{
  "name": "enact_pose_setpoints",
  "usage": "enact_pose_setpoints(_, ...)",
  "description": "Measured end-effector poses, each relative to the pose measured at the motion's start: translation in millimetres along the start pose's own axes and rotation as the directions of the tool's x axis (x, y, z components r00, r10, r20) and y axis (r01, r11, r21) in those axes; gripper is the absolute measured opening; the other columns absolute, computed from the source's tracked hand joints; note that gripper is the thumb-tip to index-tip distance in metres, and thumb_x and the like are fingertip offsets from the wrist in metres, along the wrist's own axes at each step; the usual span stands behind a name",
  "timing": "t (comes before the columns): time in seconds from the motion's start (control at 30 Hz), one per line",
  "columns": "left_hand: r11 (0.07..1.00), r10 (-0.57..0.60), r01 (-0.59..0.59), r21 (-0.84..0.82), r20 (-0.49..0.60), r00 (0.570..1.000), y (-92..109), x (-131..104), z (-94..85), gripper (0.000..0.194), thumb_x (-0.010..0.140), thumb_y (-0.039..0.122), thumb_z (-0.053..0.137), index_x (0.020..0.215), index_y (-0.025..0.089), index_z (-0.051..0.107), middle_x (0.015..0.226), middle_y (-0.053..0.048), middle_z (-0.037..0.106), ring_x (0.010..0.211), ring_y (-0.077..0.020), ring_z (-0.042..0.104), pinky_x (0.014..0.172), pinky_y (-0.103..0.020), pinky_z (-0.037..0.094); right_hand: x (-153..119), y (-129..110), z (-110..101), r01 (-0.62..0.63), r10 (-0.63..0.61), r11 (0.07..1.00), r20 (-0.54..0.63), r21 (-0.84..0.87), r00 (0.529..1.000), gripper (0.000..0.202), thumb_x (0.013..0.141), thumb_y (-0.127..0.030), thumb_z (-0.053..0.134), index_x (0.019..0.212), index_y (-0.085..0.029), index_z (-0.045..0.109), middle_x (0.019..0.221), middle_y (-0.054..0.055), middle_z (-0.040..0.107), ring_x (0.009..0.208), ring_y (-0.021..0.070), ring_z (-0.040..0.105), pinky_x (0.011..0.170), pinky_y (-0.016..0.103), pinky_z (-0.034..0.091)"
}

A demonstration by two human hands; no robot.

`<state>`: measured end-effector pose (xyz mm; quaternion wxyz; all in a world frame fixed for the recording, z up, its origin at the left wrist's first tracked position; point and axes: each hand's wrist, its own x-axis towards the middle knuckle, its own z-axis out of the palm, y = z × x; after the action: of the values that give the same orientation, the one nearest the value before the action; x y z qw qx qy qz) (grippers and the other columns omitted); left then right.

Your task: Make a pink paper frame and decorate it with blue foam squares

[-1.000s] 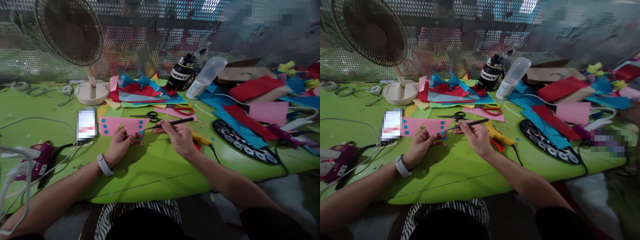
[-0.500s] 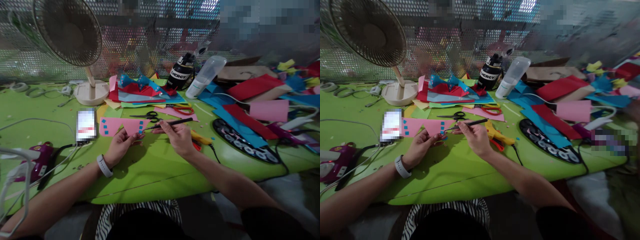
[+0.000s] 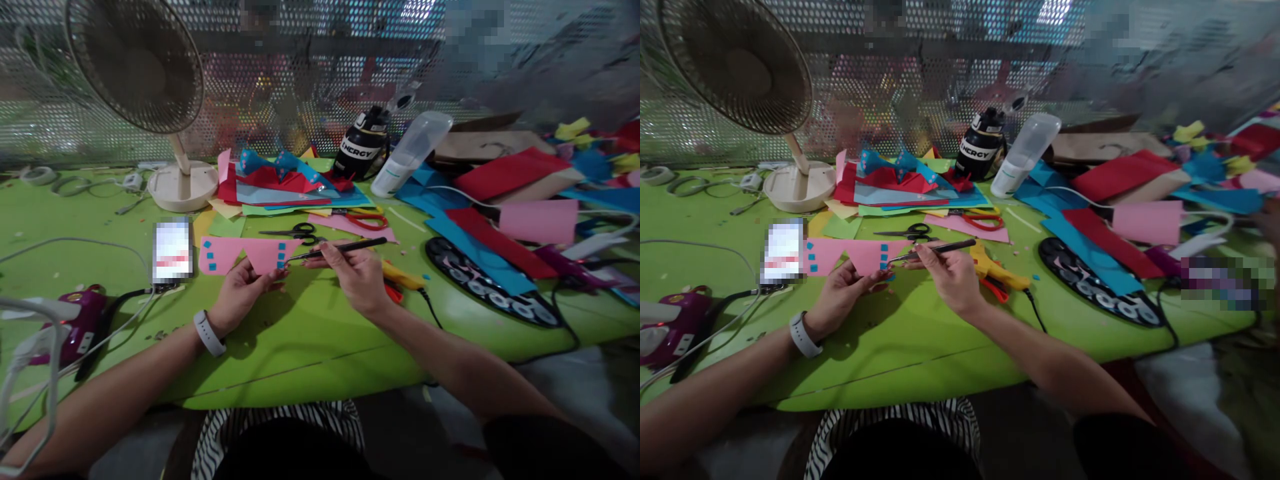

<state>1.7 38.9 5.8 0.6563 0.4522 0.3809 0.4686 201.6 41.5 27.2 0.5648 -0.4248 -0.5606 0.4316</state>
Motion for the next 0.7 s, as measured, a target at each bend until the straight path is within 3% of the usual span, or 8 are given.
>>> enact_pose_setpoints(0.7, 1.0, 0.005, -0.005, 0.006, -0.027, 1.0, -0.3, 1.4, 0.5, 0.038, 0.071, 0.033, 0.08, 0.098, 0.014, 0.061, 0.098, -0.009, 0.075, 0.096, -0.0248, 0.071, 0.076, -0.033, 0.061, -3.2, 3.2, 1.6, 0.037, -0.037, 0.999, -0.001, 0.024, 0.999, 0.024, 0.083, -0.043, 0.068, 0.087, -0.02, 0.074, 0.089, 0.004, 0.074, 0.07, 0.019, 0.074, 0.065, 0.031, 0.063)
